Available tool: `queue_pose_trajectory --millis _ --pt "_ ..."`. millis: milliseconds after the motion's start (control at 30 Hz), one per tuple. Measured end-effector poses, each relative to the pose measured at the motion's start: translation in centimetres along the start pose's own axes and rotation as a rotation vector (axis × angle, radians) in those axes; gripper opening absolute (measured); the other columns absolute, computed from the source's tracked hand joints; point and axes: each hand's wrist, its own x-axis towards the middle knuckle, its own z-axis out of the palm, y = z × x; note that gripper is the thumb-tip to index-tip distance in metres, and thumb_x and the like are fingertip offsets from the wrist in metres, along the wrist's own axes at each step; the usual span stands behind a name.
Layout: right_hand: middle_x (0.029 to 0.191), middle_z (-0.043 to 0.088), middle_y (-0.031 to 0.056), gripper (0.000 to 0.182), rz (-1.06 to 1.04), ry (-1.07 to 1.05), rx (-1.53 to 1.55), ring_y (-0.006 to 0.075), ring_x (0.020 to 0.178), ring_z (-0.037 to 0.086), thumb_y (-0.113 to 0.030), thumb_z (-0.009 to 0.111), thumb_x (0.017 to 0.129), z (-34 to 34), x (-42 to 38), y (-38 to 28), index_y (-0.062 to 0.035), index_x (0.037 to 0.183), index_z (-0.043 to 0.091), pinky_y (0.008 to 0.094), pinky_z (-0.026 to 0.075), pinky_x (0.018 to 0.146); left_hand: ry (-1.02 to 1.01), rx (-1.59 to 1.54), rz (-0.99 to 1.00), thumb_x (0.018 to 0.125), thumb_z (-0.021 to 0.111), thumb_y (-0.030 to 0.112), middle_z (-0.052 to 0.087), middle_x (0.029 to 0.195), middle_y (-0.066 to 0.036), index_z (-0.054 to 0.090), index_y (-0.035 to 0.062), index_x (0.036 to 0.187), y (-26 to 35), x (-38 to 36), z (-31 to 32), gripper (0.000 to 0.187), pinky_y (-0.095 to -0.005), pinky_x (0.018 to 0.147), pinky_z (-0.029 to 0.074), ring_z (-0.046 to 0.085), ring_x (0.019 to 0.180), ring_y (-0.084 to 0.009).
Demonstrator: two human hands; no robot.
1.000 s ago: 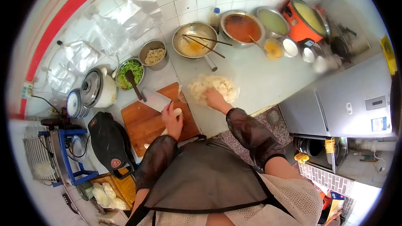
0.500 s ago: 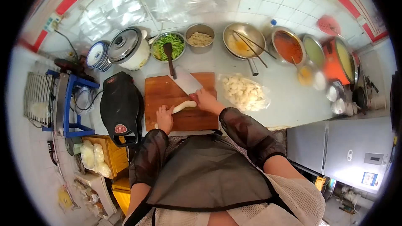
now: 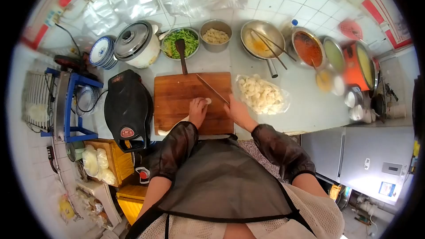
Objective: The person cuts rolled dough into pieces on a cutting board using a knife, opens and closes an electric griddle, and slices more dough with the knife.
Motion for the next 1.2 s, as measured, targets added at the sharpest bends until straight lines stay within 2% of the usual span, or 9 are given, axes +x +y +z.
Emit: queue_pose_trajectory --millis 67,267,400,500,567,867,967,1100,1200 --pt "0.067 0.063 0.0175 0.027 -0.107 -0.004 -0.105 0.0408 0.066 0.062 -0.02 0.056 0.088 0.8 -2.0 0.5 -0.003 0.104 0.043 0.0503 0.047 0.059 0.027 -0.032 0.027 0.078 0.067 -0.005 0.054 0.112 -0.016 0.057 0.0034 0.104 -0.4 0.0 0.7 0.03 -0.046 0.085 0.044 0.051 0.103 -0.0385" --pt "0.063 0.06 0.0153 0.016 -0.264 -0.08 -0.223 0.0374 0.062 0.061 -0.018 0.054 0.09 -0.8 -5.8 0.7 -0.0055 0.092 0.043 0.0481 0.046 0.055 0.057 -0.077 0.031 0.077 0.067 -0.003 0.058 0.1 -0.016 0.062 0.0013 0.095 0.6 0.4 1.0 0.019 -0.0442 0.078 0.047 0.055 0.094 -0.0376" --pt "0.063 0.06 0.0147 0.016 -0.239 -0.114 -0.257 0.0369 0.061 0.061 -0.019 0.054 0.09 -0.7 -5.1 0.9 -0.0051 0.091 0.045 0.0481 0.046 0.055 0.125 -0.021 0.026 0.076 0.066 -0.002 0.059 0.097 -0.017 0.063 0.0007 0.096 0.7 0.4 1.8 0.021 -0.0437 0.077 0.047 0.056 0.092 -0.0373" --pt "0.063 0.061 0.0145 0.017 -0.246 -0.131 -0.081 0.0363 0.061 0.062 -0.021 0.053 0.092 2.9 -1.2 1.1 -0.0055 0.09 0.046 0.0489 0.047 0.055 0.109 0.058 -0.016 0.077 0.065 -0.001 0.058 0.094 -0.017 0.062 0.0008 0.093 0.6 0.3 2.1 0.017 -0.0433 0.076 0.047 0.056 0.089 -0.0377" --pt "0.063 0.061 0.015 0.017 -0.294 -0.014 -0.144 0.0375 0.061 0.062 -0.022 0.05 0.094 5.1 1.4 0.6 -0.0059 0.09 0.046 0.0504 0.047 0.055 0.09 0.066 -0.029 0.077 0.065 0.0 0.058 0.093 -0.017 0.062 0.0011 0.092 0.7 0.0 2.0 0.015 -0.0433 0.076 0.047 0.056 0.089 -0.0377" --pt "0.062 0.061 0.0173 0.019 -0.21 -0.165 -0.273 0.0405 0.058 0.061 -0.024 0.048 0.095 -0.5 -4.2 2.1 -0.005 0.097 0.046 0.0511 0.047 0.054 0.08 0.017 -0.104 0.078 0.063 -0.001 0.057 0.094 -0.018 0.06 0.0 0.09 1.2 0.1 1.4 0.012 -0.0443 0.077 0.047 0.055 0.09 -0.039" --pt "0.06 0.06 0.0143 0.019 -0.346 -0.043 -0.175 0.0357 0.059 0.063 -0.021 0.05 0.093 2.6 -1.2 1.2 -0.0023 0.093 0.049 0.0462 0.048 0.052 0.12 0.013 -0.078 0.079 0.063 0.0 0.057 0.095 -0.017 0.059 -0.0005 0.09 1.3 0.8 1.3 0.012 -0.0441 0.077 0.047 0.055 0.091 -0.0391" --pt "0.062 0.061 0.015 0.02 -0.274 -0.002 -0.176 0.0359 0.06 0.063 -0.022 0.05 0.093 6.0 2.4 0.4 -0.0023 0.096 0.049 0.0462 0.048 0.053 0.045 0.089 -0.155 0.079 0.063 0.001 0.057 0.098 -0.017 0.059 0.0 0.089 0.8 -0.2 1.4 0.011 -0.0442 0.077 0.047 0.055 0.094 -0.039" --pt "0.06 0.06 0.0176 0.018 -0.252 -0.021 -0.118 0.0408 0.057 0.06 -0.024 0.049 0.095 4.1 0.5 2.9 -0.0062 0.1 0.048 0.0515 0.046 0.052 0.098 0.007 -0.127 0.077 0.064 -0.002 0.056 0.099 -0.017 0.06 -0.0012 0.09 0.8 0.5 0.6 0.014 -0.0448 0.076 0.047 0.054 0.092 -0.04"
